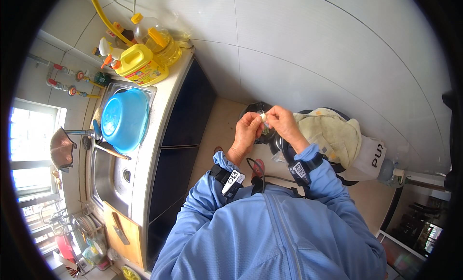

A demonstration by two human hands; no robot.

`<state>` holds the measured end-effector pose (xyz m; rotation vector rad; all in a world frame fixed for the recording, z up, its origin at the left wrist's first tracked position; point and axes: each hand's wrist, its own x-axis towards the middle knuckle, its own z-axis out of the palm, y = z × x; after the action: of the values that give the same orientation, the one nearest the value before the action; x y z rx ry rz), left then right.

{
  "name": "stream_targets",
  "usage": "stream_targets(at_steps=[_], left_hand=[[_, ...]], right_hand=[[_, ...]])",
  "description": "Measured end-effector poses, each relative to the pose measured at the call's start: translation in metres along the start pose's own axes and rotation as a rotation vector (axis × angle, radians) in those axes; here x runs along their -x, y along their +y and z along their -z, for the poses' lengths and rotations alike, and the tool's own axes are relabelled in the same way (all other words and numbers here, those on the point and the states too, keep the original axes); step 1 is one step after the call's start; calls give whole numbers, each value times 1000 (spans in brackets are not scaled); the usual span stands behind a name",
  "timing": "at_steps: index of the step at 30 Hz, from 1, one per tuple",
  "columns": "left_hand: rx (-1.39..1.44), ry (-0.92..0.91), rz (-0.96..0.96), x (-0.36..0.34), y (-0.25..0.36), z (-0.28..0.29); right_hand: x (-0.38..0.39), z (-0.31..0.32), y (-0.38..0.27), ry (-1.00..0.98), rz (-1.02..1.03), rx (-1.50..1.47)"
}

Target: The person washes hands, then peels and slices garlic cloves on a cutting board. They retrieve green chilies from the refrigerator, wash them, and slice them on the same board. The prepared garlic and chilies remain on the cutting board.

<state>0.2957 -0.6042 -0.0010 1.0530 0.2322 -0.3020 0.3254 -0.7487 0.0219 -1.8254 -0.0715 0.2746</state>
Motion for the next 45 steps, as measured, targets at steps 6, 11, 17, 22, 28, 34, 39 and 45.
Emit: stream_targets(at_steps=[6,11,17,22,28,34,39,45], left_hand=[[164,18,31,-7,3,-8],[368,-28,85,-7,2,-11],[569,-281,45,-15,-3,-3],[510,-142,82,-17,0,1],[459,82,126,-19,2,-6],[523,-180,79,-20,8,4],[452,-199,153,-16,13,3],[427,-203,131,-18,17,2]], right_hand=[[-3,-2,-1,29,-56,-351],[-3,-6,2,66,-135,-421],[12,-20,-1,233,237,120],[11,-17,-10,201,53,35],[13,-23,-18,89,362,77],[4,-9,-12,171,48,-19],[-4,-6,-3,121,84,-144],[-5,-8,-1,79,88,-241]])
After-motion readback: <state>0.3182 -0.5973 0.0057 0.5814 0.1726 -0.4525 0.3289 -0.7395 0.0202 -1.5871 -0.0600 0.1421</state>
